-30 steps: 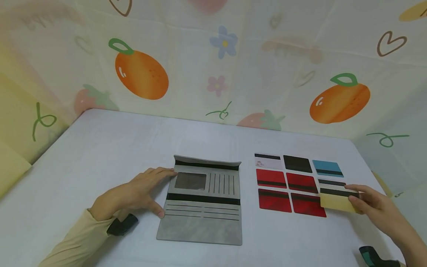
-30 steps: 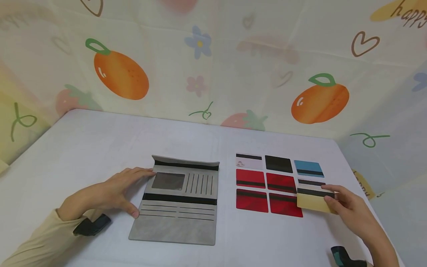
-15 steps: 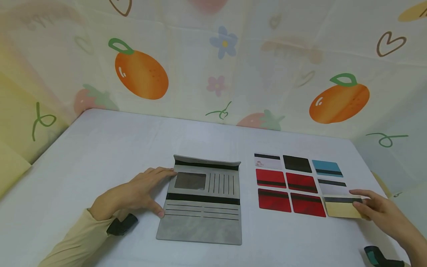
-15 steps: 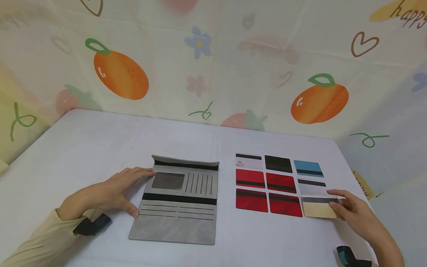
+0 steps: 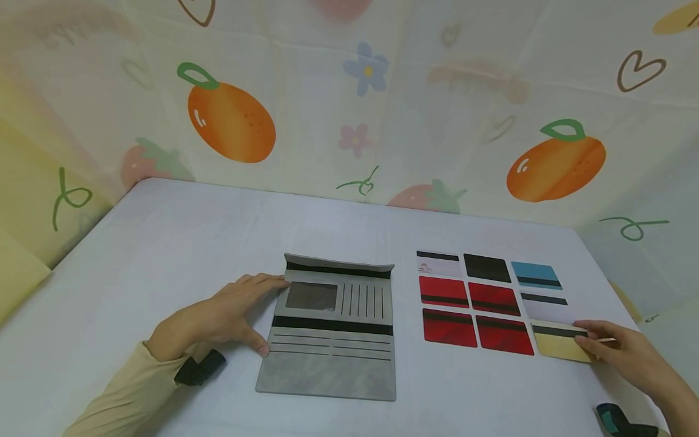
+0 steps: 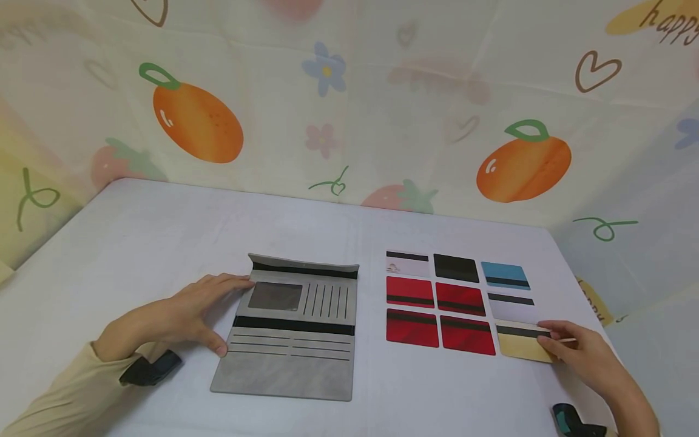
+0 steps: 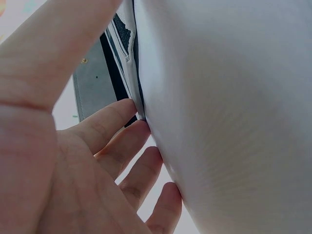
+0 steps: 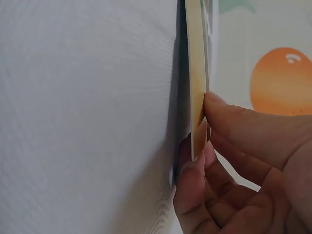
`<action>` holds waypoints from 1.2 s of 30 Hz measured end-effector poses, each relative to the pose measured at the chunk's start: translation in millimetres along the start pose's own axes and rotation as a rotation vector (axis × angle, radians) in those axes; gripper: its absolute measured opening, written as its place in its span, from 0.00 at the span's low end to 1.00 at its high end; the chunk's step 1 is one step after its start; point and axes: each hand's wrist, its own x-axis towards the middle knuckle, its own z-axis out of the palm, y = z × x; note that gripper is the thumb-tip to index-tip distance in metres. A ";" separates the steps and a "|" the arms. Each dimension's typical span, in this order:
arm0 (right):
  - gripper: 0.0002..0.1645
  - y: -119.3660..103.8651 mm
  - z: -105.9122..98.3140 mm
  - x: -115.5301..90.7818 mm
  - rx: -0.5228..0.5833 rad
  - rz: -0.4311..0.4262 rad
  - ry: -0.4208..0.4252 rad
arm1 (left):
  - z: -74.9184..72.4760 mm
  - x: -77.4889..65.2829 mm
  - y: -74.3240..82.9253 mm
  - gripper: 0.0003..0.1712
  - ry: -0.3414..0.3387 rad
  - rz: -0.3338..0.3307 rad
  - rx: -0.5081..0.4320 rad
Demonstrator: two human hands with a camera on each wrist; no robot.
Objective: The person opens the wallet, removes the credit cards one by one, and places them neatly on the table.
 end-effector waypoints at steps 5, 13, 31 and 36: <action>0.36 5.2 1.1 3.2 -0.014 0.007 -0.004 | 0.0 -0.2 0.5 0.64 -0.004 -0.008 0.001; 0.40 5.9 0.6 3.4 0.032 0.060 -0.011 | -0.2 -0.4 1.5 0.64 -0.007 -0.006 0.002; 0.34 -43.4 -1.6 5.1 -0.040 -0.090 0.120 | -1.2 -2.0 -4.4 0.60 -0.009 0.012 -0.015; 0.32 -69.3 2.3 8.5 -0.035 -0.163 0.134 | -3.3 -1.7 -5.3 0.48 0.025 0.037 -0.014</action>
